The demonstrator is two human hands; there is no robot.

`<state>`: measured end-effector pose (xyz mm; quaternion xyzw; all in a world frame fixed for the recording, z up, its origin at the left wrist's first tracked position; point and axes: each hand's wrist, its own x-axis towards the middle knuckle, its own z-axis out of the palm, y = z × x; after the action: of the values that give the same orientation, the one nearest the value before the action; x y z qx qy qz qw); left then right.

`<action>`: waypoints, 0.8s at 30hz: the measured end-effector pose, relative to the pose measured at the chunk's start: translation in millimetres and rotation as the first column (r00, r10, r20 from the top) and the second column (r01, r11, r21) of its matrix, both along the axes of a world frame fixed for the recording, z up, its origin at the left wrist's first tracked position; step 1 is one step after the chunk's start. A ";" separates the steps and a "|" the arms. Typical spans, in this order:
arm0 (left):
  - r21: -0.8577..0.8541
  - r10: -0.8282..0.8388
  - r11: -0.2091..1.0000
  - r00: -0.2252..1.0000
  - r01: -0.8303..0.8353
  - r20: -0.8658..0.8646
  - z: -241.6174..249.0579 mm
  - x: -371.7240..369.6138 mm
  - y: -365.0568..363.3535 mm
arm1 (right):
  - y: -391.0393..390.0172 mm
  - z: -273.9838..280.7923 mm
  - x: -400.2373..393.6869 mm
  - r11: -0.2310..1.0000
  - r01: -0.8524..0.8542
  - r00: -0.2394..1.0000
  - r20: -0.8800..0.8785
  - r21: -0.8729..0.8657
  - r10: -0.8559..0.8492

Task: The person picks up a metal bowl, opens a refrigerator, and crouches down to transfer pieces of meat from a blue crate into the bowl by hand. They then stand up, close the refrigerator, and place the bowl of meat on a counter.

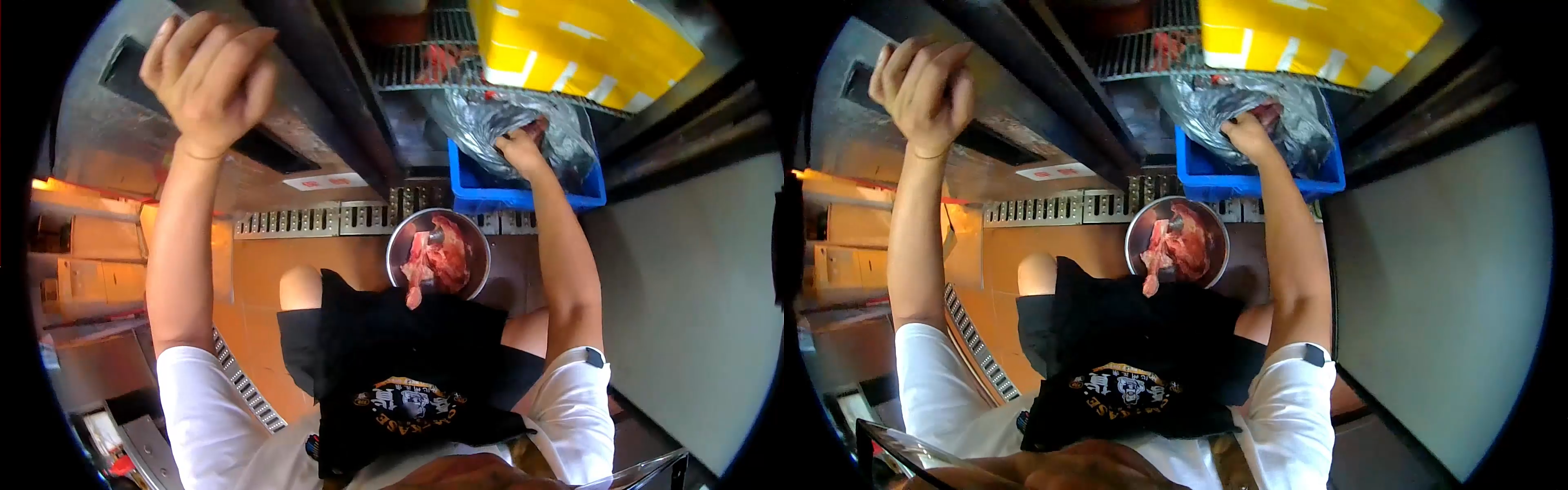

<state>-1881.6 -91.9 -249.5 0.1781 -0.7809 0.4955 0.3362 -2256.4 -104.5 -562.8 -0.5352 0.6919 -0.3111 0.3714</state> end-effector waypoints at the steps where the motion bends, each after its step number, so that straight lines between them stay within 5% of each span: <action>1: -0.009 -0.011 1.000 1.000 0.011 -0.002 0.6 -3.1 0.6 | -5.1 8.4 12.9 0.996 0.019 0.976 0.214 0.085 -0.037; 4: -0.031 -0.022 0.999 1.000 0.023 0.015 2.8 -4.2 0.1 | -5.6 32.3 32.0 0.996 0.041 0.979 0.196 0.077 -0.056; 6: -0.032 -0.015 0.999 1.000 0.015 0.003 4.7 -6.8 1.8 | -26.3 -0.6 25.0 0.987 0.082 0.928 0.350 0.136 -0.125; 8: -0.011 -0.085 0.996 0.995 0.085 0.051 7.0 -7.8 3.5 | -38.5 -31.0 19.1 0.992 0.124 0.772 0.631 -0.033 -0.076; 13: 0.044 0.055 0.997 0.997 -0.057 0.058 0.2 1.3 5.4 | -31.4 -42.2 -6.0 0.985 0.167 0.682 0.726 -0.043 -0.084; 17: -0.047 -0.088 0.995 0.994 0.092 0.070 6.2 -1.2 -7.5 | -19.3 -14.8 -9.9 0.974 0.228 0.596 0.789 0.015 -0.152; 18: -0.042 -0.066 0.997 0.996 0.068 0.066 6.0 -0.9 -4.9 | -21.3 -24.4 -21.3 0.972 0.234 0.597 0.786 0.024 -0.163; 19: -0.024 -0.003 1.000 0.995 0.005 0.096 5.7 1.5 0.0 | -22.3 -32.8 -36.8 0.994 -0.001 0.918 0.394 -0.105 0.043; 21: 0.002 0.129 0.991 0.974 -0.132 0.188 10.7 5.2 11.7 | -27.5 -38.8 -54.8 0.959 -0.262 0.961 -0.117 -0.105 0.250; 23: -0.012 0.109 0.994 0.969 -0.109 0.221 9.1 2.4 5.7 | -24.9 2.8 -21.0 0.986 0.110 0.942 0.331 -0.128 -0.062; 24: -0.004 0.045 0.999 0.993 -0.045 0.109 2.7 -0.5 0.2 | -29.7 4.4 -22.0 0.985 0.141 0.917 0.387 -0.098 -0.093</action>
<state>-1882.1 -91.7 -246.8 0.1678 -0.7934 0.5127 0.2819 -2278.3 -134.2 -558.5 -0.4442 0.6169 -0.4732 0.4453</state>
